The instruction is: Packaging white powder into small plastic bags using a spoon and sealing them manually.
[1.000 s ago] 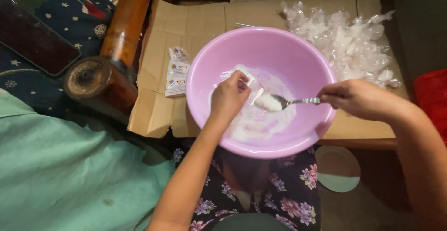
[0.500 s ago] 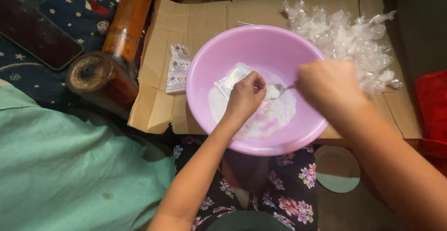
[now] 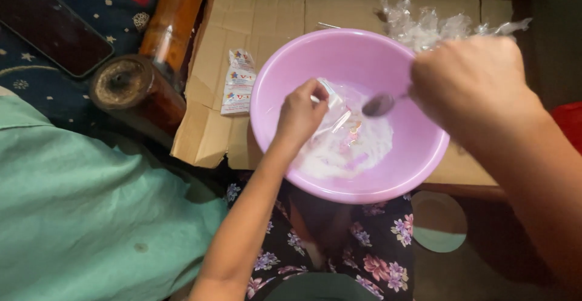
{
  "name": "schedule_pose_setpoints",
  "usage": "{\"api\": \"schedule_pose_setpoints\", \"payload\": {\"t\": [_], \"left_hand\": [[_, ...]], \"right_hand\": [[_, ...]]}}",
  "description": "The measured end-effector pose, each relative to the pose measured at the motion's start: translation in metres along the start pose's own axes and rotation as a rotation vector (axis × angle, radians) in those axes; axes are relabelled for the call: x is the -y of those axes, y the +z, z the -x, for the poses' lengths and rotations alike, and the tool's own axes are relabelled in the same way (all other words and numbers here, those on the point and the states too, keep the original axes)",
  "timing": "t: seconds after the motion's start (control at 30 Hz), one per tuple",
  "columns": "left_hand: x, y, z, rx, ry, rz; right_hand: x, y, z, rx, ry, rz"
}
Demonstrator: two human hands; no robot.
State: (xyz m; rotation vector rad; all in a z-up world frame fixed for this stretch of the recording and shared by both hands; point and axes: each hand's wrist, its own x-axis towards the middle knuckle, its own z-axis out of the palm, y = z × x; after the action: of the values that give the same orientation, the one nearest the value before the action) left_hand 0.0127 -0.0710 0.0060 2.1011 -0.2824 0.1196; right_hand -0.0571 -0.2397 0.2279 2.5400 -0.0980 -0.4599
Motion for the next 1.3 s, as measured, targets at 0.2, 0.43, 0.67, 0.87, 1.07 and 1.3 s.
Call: {"api": "schedule_pose_setpoints", "payload": {"t": [0.2,0.43,0.67,0.87,1.07,1.3], "left_hand": [[-0.010,-0.034,0.000,-0.079,0.106,0.117],[0.004,-0.040,-0.001,-0.146,0.111,0.074],[0.011,-0.044,0.000,-0.152,0.125,0.033],[-0.005,-0.025,0.002,-0.093,0.157,0.097],[-0.028,0.006,0.004,0.020,0.162,0.082],[-0.035,0.016,0.010,0.032,0.225,0.070]], "right_hand": [[0.009,0.062,-0.022,0.366,-0.045,-0.270],[0.043,0.166,-0.078,0.130,-0.286,-0.518],[0.055,0.178,-0.077,0.000,-0.337,-0.804],[-0.023,0.124,-0.037,0.120,-0.137,-0.792],[-0.047,0.097,-0.012,-0.171,-0.036,-0.371],[0.010,0.065,0.014,-0.457,-0.135,0.120]]}}
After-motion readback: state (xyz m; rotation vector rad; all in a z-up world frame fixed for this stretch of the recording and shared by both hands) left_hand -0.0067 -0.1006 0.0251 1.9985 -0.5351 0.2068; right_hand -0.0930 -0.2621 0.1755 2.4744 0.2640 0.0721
